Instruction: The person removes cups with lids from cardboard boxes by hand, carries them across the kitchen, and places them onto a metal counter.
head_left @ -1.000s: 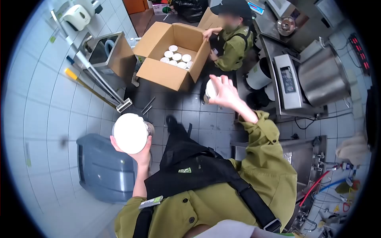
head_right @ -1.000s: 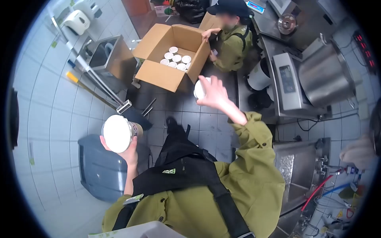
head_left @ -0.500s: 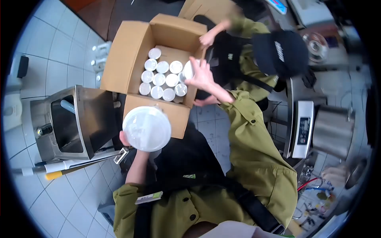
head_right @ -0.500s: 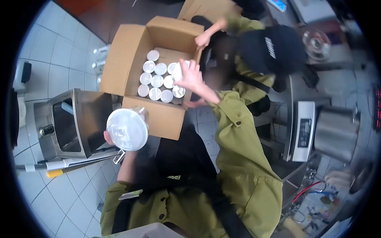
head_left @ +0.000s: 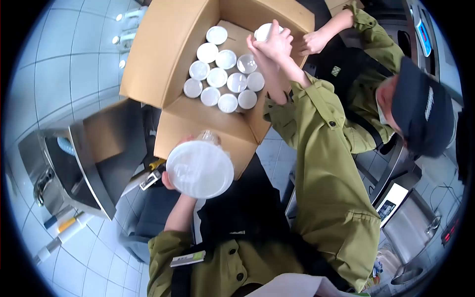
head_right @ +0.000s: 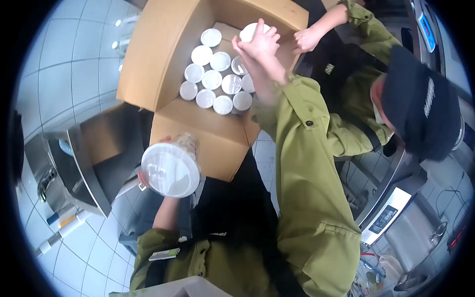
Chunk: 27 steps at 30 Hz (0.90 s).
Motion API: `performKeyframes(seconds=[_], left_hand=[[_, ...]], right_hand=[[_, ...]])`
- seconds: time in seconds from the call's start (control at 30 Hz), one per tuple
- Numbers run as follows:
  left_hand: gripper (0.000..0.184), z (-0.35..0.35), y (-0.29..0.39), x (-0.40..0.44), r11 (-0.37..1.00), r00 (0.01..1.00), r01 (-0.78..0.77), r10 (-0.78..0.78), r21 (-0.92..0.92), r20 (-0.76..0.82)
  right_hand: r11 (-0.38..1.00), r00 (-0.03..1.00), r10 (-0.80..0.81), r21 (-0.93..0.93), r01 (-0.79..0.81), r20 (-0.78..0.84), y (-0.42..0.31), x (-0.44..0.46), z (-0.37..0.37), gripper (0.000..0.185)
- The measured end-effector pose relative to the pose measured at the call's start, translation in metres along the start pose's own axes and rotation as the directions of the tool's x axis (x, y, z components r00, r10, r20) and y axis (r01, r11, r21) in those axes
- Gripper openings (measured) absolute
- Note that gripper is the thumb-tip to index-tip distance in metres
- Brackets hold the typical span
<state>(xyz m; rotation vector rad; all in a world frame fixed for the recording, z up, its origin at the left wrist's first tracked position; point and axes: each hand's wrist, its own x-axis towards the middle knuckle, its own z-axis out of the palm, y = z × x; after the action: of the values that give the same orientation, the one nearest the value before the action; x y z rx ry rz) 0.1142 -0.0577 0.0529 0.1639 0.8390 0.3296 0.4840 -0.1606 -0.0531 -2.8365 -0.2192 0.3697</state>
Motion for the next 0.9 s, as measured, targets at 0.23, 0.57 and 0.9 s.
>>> performKeyframes(seconds=[0.23,0.57,0.9], left_hand=[[0.072,0.018,-0.001,0.020,0.999,0.963,-0.027,0.033,-0.026,0.268],[0.033,0.035,0.017,0.052,0.861,0.904,0.414,-0.427,-0.297,0.022],[0.080,-0.012,-0.010,0.098,0.934,0.994,-0.112,0.099,0.338,0.054]], right_hand=[[0.996,0.996,0.084,-0.025,-0.083,0.034,-0.021,0.055,0.031,0.096],[0.994,0.995,0.097,-0.057,-0.096,0.009,0.010,0.081,0.145,0.096],[0.997,0.944,0.012,-0.076,0.014,0.331,0.006,0.085,0.133,0.080]])
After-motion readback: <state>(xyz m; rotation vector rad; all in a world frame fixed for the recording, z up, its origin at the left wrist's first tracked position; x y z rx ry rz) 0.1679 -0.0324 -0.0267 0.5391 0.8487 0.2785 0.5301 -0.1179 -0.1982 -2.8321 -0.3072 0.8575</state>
